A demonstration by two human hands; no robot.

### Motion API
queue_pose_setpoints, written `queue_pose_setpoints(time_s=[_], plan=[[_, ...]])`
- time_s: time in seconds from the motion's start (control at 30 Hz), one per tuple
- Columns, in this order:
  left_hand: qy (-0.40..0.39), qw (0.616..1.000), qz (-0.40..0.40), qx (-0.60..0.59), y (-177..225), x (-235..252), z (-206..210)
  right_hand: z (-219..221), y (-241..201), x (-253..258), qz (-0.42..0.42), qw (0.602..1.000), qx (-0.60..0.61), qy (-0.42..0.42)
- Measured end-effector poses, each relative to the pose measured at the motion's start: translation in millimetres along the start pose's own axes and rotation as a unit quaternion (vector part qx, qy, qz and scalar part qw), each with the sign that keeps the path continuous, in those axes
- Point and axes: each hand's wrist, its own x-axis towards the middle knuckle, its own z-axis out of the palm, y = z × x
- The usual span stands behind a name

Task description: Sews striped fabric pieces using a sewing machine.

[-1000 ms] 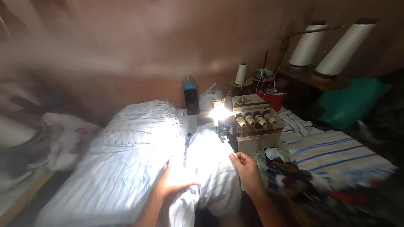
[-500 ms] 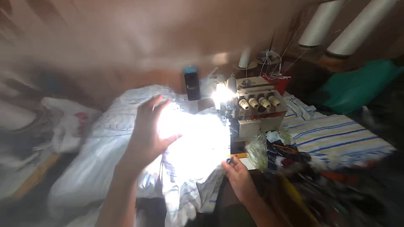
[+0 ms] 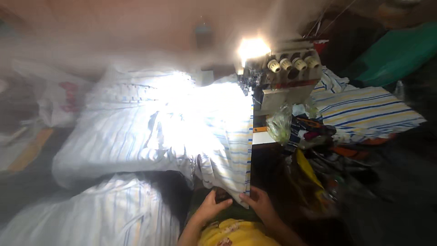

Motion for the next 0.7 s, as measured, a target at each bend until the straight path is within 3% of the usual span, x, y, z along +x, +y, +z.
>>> queue_pose_setpoints(time_s=[0.07, 0.13, 0.17, 0.23, 0.3, 0.37, 0.43, 0.53, 0.63, 0.7], plan=[[0.061, 0.993, -0.010, -0.100, -2, 2, 17, -2, 5, -6, -0.001, 1.000, -0.004, 0.009], [0.168, 0.985, 0.046, 0.017, -8, -7, 33, -4, 6, -11, 0.014, 1.000, -0.002, 0.017], [0.228, 0.959, 0.123, 0.115, -16, -11, 39, -4, 6, -14, 0.025, 0.999, 0.000, 0.021], [0.304, 0.848, 0.325, 0.287, -33, -6, 41, -4, 6, -18, 0.042, 0.999, 0.008, 0.015], [0.288, 0.755, 0.447, 0.384, -35, 3, 31, 1, 11, -22, 0.015, 1.000, 0.010, 0.010], [0.253, 0.724, 0.496, 0.408, -30, 10, 24, 7, 14, -31, -0.061, 0.998, -0.008, 0.035], [0.204, 0.751, 0.511, 0.364, -18, 7, 15, 10, 12, -38, -0.158, 0.984, -0.045, 0.068], [0.117, 0.829, 0.497, 0.231, 7, -21, -2, 7, -3, -44, -0.330, 0.933, -0.131, 0.066], [0.004, 0.875, 0.475, 0.089, 28, -53, -29, 9, -30, -33, -0.477, 0.860, -0.165, -0.075], [-0.054, 0.885, 0.462, 0.010, 42, -68, -49, 17, -61, -22, -0.572, 0.782, -0.202, -0.141]])
